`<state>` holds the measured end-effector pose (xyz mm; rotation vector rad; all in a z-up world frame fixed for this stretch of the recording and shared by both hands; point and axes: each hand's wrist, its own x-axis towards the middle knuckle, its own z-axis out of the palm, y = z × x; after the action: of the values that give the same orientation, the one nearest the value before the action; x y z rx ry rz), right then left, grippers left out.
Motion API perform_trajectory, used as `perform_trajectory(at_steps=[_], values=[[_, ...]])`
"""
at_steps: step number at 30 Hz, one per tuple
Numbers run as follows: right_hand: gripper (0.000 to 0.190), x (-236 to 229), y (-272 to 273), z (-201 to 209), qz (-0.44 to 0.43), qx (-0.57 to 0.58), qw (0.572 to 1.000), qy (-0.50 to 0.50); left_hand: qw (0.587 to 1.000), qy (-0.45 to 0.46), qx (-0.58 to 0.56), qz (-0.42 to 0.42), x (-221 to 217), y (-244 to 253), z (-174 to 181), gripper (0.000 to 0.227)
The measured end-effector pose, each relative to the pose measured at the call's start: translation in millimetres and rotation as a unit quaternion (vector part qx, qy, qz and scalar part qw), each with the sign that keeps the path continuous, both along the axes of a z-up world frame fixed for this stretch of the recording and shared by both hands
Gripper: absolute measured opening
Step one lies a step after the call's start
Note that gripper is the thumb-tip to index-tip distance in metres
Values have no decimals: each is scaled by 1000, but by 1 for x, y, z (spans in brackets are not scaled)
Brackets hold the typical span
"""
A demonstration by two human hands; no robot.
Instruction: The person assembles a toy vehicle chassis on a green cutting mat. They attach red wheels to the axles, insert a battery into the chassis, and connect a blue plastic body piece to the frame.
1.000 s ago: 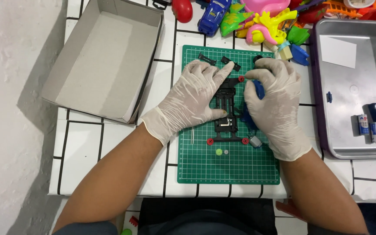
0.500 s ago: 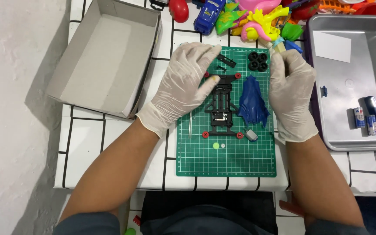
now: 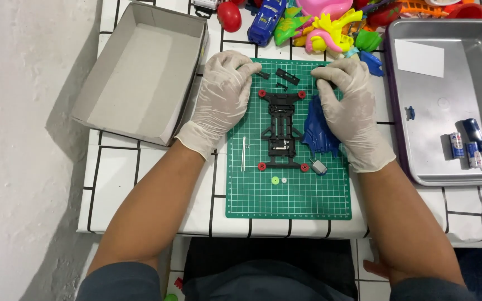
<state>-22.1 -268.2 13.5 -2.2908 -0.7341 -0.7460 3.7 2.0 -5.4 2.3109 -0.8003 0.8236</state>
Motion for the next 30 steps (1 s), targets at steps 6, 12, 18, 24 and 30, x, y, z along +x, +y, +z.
perform_trajectory(at_steps=[6, 12, 18, 24, 30], values=[[22, -2, 3, 2, -6, 12, 999, 34, 999, -12, -26, -15, -3, -4, 9, 19], [27, 0, -1, 1, -2, 7, 1000, -18, 994, 58, -16, -91, -7, -5, 6, 56], [28, -6, 4, 8, -1, 10, 1000, -27, 988, 136, 37, -60, -4, -16, -9, 79], [27, -7, 5, 11, -8, 9, 1000, -21, 984, 152, 86, -38, 0, -18, -13, 91], [28, -7, 6, 11, -15, -2, 1000, -22, 983, 157, 94, -30, 1, -18, -12, 94]])
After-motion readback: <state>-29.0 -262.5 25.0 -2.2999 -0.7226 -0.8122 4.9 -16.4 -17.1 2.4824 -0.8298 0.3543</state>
